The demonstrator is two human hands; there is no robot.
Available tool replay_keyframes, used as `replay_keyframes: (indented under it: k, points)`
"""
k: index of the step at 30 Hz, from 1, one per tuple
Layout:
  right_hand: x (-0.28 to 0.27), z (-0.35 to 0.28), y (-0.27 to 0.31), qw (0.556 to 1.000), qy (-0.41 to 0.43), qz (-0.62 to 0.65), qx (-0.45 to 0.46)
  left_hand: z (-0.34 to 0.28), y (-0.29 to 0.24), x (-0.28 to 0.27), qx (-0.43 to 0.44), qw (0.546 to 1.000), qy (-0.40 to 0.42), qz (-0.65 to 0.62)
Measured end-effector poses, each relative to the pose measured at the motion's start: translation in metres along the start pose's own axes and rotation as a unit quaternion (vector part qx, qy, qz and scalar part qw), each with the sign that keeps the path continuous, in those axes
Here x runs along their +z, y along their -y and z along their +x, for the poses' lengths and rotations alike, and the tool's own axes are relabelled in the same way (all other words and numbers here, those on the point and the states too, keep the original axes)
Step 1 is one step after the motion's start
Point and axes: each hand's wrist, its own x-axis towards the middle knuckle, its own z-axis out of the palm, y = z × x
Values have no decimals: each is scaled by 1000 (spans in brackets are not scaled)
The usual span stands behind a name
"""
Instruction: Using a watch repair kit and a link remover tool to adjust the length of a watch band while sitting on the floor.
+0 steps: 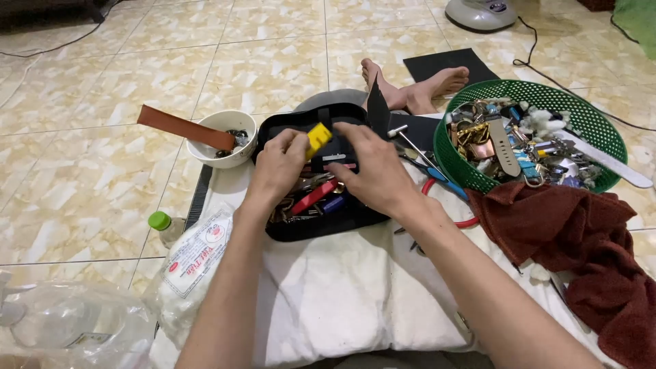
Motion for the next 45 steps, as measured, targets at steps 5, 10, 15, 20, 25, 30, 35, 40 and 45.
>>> replay_keyframes:
  k: [5, 10, 15, 20, 25, 30, 35, 40, 45]
  points:
    - [-2, 3, 17, 998, 60, 14, 21, 1, 4, -1, 12, 999, 6, 29]
    - [5, 9, 13, 999, 48, -18, -1, -2, 7, 3, 27, 999, 20, 28]
    - [13, 3, -3, 998, 30, 10, 48, 7, 12, 11, 62, 993, 20, 102]
    - [8, 3, 4, 998, 28, 14, 49, 11, 19, 19, 81, 992, -7, 99]
    - [4, 7, 5, 996, 13, 74, 51, 4, 3, 6, 172, 981, -42, 84]
    - [-8, 14, 20, 987, 56, 82, 123, 14, 2, -25, 185, 963, -104, 165]
    - [-8, 31, 24, 981, 97, 72, 153, 19, 22, -28, 135, 968, -59, 202]
    - [-4, 51, 19, 972, 128, 87, 179, 16, 8, -31, 137, 976, -21, 166]
    - [6, 57, 8, 970, 78, 115, 198, 14, 10, -29, 95, 969, 58, 220]
